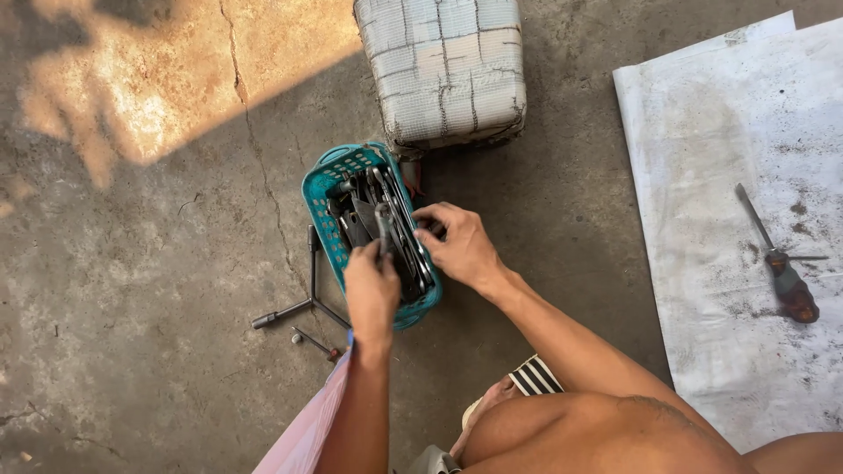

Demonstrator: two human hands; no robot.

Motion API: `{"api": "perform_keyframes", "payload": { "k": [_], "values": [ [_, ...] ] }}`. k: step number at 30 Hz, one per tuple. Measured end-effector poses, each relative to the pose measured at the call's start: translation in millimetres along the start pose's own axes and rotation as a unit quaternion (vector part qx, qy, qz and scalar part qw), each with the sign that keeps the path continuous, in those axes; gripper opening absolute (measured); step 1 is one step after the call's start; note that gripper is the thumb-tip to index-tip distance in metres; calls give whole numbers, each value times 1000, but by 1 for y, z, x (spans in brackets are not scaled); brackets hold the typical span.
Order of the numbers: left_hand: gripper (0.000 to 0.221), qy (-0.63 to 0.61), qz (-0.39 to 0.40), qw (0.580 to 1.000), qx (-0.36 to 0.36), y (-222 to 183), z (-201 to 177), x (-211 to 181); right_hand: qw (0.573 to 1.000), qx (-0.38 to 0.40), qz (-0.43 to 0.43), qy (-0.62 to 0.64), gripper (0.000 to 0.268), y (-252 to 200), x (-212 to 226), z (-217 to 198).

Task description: Repairing a motorcycle by loosening and tightening bolts using various hand tools

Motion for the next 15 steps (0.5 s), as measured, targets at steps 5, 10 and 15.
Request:
{"api": "perform_keyframes", "payload": {
  "k": [5, 10, 15],
  "values": [
    [45, -116, -27, 993, -29, -11, -64, -56, 999, 12, 41, -12, 20, 6, 13, -9],
    [41, 119, 72, 988, -71, 0, -9, -30, 980, 103, 104, -136, 46, 9, -8, 9],
    [35, 181, 42, 966, -179, 16, 39, -10, 965, 110, 231, -64, 38, 9, -46, 14]
  ]
}}
Point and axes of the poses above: each hand's wrist, its own y-axis towards the middle knuckle, its own z-axis out of the palm, x = y × z, the point moved 4 cm from there along y, towards the middle knuckle, and after that the axes turned 2 degrees about -x, right-handed, at the moved point
